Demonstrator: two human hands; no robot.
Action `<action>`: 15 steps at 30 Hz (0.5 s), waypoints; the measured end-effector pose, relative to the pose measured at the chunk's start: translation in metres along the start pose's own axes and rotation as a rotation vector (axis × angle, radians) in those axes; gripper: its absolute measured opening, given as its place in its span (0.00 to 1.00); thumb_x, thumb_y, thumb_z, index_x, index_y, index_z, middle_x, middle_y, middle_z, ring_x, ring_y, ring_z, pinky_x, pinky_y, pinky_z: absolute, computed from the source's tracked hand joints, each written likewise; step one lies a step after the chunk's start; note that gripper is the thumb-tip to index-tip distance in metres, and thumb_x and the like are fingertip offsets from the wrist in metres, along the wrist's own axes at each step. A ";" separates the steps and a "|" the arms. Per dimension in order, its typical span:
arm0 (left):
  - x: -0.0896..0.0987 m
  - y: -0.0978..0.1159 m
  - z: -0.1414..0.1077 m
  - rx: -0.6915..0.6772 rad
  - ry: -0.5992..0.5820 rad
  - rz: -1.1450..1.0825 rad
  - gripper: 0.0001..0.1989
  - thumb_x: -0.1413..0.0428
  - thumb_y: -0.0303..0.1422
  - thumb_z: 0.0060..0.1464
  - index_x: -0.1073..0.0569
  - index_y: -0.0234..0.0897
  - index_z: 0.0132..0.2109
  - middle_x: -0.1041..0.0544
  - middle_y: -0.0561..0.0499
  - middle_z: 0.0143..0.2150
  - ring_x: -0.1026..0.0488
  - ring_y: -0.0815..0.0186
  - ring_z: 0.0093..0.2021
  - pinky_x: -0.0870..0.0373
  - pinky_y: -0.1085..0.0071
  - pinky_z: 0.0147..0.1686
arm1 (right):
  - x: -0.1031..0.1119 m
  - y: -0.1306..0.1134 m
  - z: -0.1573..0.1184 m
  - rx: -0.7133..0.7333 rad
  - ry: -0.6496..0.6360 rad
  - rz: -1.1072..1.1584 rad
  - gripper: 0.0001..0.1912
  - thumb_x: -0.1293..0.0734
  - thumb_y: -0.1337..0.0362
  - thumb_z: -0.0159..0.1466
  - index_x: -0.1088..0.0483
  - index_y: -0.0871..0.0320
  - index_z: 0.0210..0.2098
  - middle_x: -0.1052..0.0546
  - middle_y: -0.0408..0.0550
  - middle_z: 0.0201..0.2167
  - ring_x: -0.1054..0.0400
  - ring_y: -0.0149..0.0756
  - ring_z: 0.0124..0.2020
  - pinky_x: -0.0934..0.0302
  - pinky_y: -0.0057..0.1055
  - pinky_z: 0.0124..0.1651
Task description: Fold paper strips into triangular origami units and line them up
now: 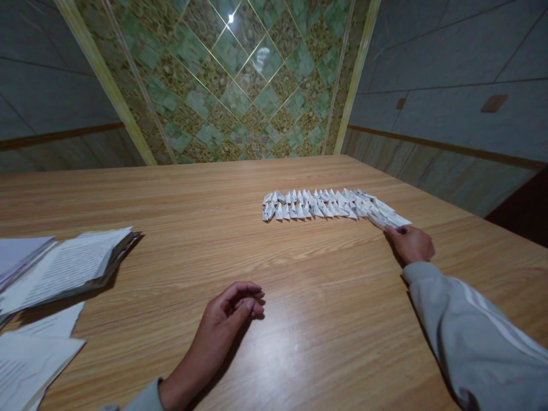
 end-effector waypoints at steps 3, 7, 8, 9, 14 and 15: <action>0.000 -0.001 0.000 -0.001 -0.002 0.002 0.10 0.39 0.36 0.57 0.22 0.36 0.42 0.20 0.46 0.36 0.23 0.62 0.34 0.26 0.66 0.39 | -0.001 -0.001 0.000 0.016 -0.008 -0.005 0.25 0.35 0.46 0.60 0.18 0.60 0.42 0.19 0.65 0.39 0.26 0.55 0.39 0.40 0.39 0.35; -0.001 0.001 0.000 -0.005 0.000 0.002 0.09 0.38 0.36 0.56 0.22 0.35 0.42 0.20 0.46 0.34 0.22 0.61 0.34 0.26 0.66 0.38 | -0.003 -0.003 0.001 0.047 -0.011 0.004 0.26 0.36 0.47 0.61 0.19 0.61 0.42 0.19 0.64 0.40 0.27 0.53 0.38 0.42 0.37 0.33; -0.001 0.001 0.000 -0.008 -0.001 0.003 0.09 0.38 0.36 0.56 0.22 0.35 0.42 0.20 0.46 0.34 0.22 0.61 0.34 0.26 0.66 0.38 | -0.004 -0.003 0.001 0.059 -0.009 0.011 0.26 0.37 0.47 0.62 0.19 0.61 0.43 0.19 0.64 0.40 0.27 0.52 0.38 0.42 0.37 0.32; -0.001 0.001 0.000 -0.009 -0.004 0.005 0.09 0.38 0.36 0.56 0.22 0.35 0.42 0.20 0.46 0.34 0.22 0.61 0.34 0.26 0.66 0.38 | -0.006 -0.004 0.001 0.075 -0.009 0.020 0.26 0.37 0.47 0.62 0.19 0.61 0.43 0.19 0.63 0.40 0.27 0.50 0.38 0.43 0.36 0.32; 0.000 -0.001 0.001 -0.012 -0.009 0.008 0.09 0.38 0.36 0.56 0.23 0.35 0.42 0.20 0.47 0.34 0.23 0.62 0.34 0.26 0.66 0.39 | -0.011 -0.006 0.003 0.144 -0.014 0.054 0.24 0.36 0.48 0.62 0.18 0.60 0.41 0.18 0.58 0.38 0.28 0.45 0.37 0.44 0.33 0.32; 0.000 -0.001 0.001 -0.012 -0.008 0.009 0.10 0.38 0.36 0.56 0.23 0.35 0.42 0.20 0.47 0.34 0.23 0.62 0.34 0.26 0.67 0.39 | -0.012 -0.005 0.004 0.145 -0.009 0.052 0.24 0.36 0.48 0.62 0.18 0.61 0.41 0.18 0.58 0.37 0.28 0.45 0.36 0.44 0.33 0.32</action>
Point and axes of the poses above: each hand's wrist, its own z-axis towards the middle knuckle, its own x-axis out of the back of the hand, y = z × x, the point moved 7 cm from there along z, towards the middle knuckle
